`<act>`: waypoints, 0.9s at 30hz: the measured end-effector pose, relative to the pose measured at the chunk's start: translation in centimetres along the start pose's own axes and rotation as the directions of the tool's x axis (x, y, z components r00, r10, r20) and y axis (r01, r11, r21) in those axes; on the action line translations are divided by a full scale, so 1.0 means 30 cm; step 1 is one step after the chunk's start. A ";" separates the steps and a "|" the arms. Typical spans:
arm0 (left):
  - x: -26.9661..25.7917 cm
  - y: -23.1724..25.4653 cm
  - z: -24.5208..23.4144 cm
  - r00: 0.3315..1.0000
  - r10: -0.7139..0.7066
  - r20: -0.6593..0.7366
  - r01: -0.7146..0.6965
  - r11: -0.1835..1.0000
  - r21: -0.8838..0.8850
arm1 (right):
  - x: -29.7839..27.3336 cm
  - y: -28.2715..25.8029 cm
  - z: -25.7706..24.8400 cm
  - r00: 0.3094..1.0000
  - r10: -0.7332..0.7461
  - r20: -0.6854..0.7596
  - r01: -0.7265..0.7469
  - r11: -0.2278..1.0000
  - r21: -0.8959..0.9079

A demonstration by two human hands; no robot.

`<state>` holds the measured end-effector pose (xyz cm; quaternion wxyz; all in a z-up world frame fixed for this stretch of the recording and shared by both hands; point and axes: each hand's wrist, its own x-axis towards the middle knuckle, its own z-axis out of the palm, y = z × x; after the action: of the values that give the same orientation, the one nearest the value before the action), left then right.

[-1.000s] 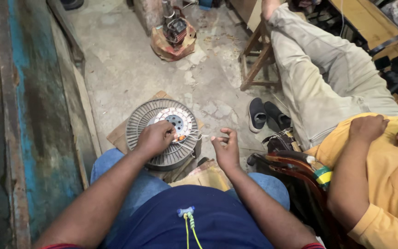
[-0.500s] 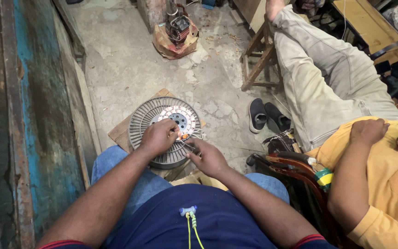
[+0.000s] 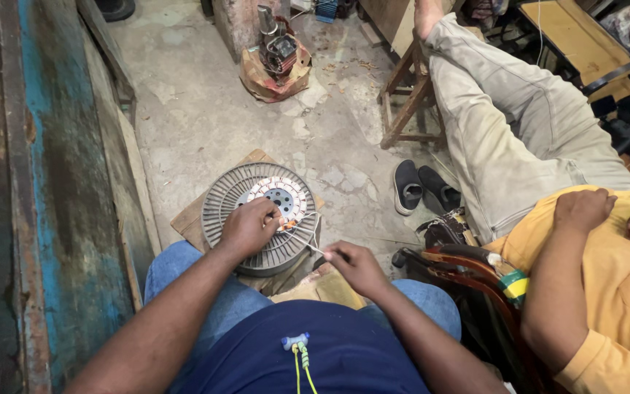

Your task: The person winds a thin white wire around the slots of a motor stator resting on a wooden block. They repeatedly thread the wire through the slots and pull it taut to secure the winding.

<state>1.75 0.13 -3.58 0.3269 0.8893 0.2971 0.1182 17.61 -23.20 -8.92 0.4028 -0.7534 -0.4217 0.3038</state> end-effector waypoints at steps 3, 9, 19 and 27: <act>0.003 0.001 -0.001 0.998 -0.039 0.039 0.038 0.999 0.021 | -0.062 0.172 -0.068 0.994 0.096 -0.056 -0.104 0.980 -0.172; -0.003 -0.003 0.001 1.000 0.001 0.000 -0.001 1.000 -0.007 | -0.149 0.551 -0.269 0.815 0.326 -0.479 -0.515 0.786 -0.343; -0.003 -0.016 0.016 0.998 0.057 -0.033 -0.058 0.998 -0.019 | 0.011 0.164 -0.060 0.957 -0.095 -0.272 0.084 0.995 -0.051; 0.006 -0.001 0.011 0.998 0.057 0.019 -0.058 0.998 0.039 | 0.087 -0.203 0.031 0.907 -0.420 0.023 0.403 0.853 -0.330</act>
<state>2.02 0.08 -3.84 0.3082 0.9048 0.2709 0.1138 15.70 -18.62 -4.43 0.3380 -0.7092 -0.6074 0.1175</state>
